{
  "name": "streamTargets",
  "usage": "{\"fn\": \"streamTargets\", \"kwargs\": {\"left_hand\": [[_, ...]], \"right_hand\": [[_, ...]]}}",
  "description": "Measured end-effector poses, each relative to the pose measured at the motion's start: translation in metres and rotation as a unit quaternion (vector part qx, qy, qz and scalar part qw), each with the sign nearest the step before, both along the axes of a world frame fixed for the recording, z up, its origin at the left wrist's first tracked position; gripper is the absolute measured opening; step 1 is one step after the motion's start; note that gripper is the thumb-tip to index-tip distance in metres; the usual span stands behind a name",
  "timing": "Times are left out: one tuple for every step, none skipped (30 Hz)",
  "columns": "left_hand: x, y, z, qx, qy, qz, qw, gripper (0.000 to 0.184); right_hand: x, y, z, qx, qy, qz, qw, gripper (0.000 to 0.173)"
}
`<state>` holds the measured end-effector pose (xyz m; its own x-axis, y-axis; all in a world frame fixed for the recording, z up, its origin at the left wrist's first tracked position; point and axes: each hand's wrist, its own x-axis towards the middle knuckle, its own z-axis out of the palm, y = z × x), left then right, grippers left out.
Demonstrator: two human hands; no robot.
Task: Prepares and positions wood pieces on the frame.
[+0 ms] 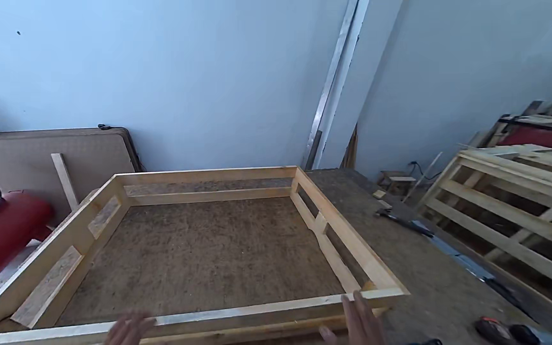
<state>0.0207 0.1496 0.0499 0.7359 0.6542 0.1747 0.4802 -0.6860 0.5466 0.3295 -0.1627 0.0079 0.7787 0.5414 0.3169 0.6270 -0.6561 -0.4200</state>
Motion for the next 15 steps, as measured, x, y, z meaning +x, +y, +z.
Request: {"fn": "streamTargets", "kwargs": {"left_hand": [[0.002,0.017,-0.008,0.025,0.055,0.024,0.998,0.070],[0.006,0.031,-0.017,0.028,0.113,0.048,0.992,0.084],[0.011,0.042,-0.026,0.030,0.162,0.064,0.984,0.091],[0.016,0.048,-0.035,0.047,0.194,0.074,0.977,0.092],[0.019,0.049,-0.042,0.065,0.208,0.083,0.972,0.094],[0.023,0.048,-0.045,0.072,0.217,0.090,0.969,0.095],[0.026,0.046,-0.045,0.076,0.224,0.094,0.967,0.096],[0.028,0.043,-0.044,0.075,0.229,0.094,0.966,0.096],[0.030,0.041,-0.044,0.075,0.234,0.095,0.965,0.097],[0.031,0.041,-0.043,0.075,0.237,0.096,0.964,0.098],[0.033,0.041,-0.042,0.074,0.242,0.097,0.963,0.099],[0.032,0.041,-0.043,0.074,0.247,0.096,0.961,0.101],[0.031,0.039,-0.044,0.073,0.248,0.095,0.961,0.101],[0.029,0.038,-0.043,0.073,0.244,0.093,0.962,0.100],[0.027,0.038,-0.043,0.078,0.237,0.091,0.964,0.097]], "right_hand": [[0.013,0.004,-0.013,-0.026,0.031,-0.028,0.999,0.093],[0.025,0.008,-0.026,-0.052,0.053,-0.047,0.996,0.101],[0.033,0.011,-0.040,-0.057,0.053,-0.053,0.996,0.107],[0.038,0.013,-0.051,-0.051,0.049,-0.052,0.996,0.112],[0.042,0.014,-0.058,-0.043,0.046,-0.049,0.997,0.115],[0.046,0.014,-0.062,-0.044,0.046,-0.044,0.997,0.116],[0.051,0.013,-0.063,-0.055,0.046,-0.043,0.996,0.116],[0.055,0.012,-0.062,-0.066,0.048,-0.039,0.996,0.115],[0.060,0.011,-0.059,-0.083,0.053,-0.035,0.994,0.116],[0.065,0.009,-0.053,-0.102,0.066,-0.027,0.992,0.117],[0.069,0.006,-0.046,-0.119,0.080,-0.015,0.990,0.117],[0.070,0.001,-0.039,-0.129,0.098,-0.001,0.987,0.117],[0.067,-0.004,-0.028,-0.136,0.119,0.008,0.983,0.115],[0.057,-0.010,-0.015,-0.137,0.144,0.008,0.980,0.111],[0.041,-0.017,-0.003,-0.128,0.175,0.005,0.976,0.106]]}}
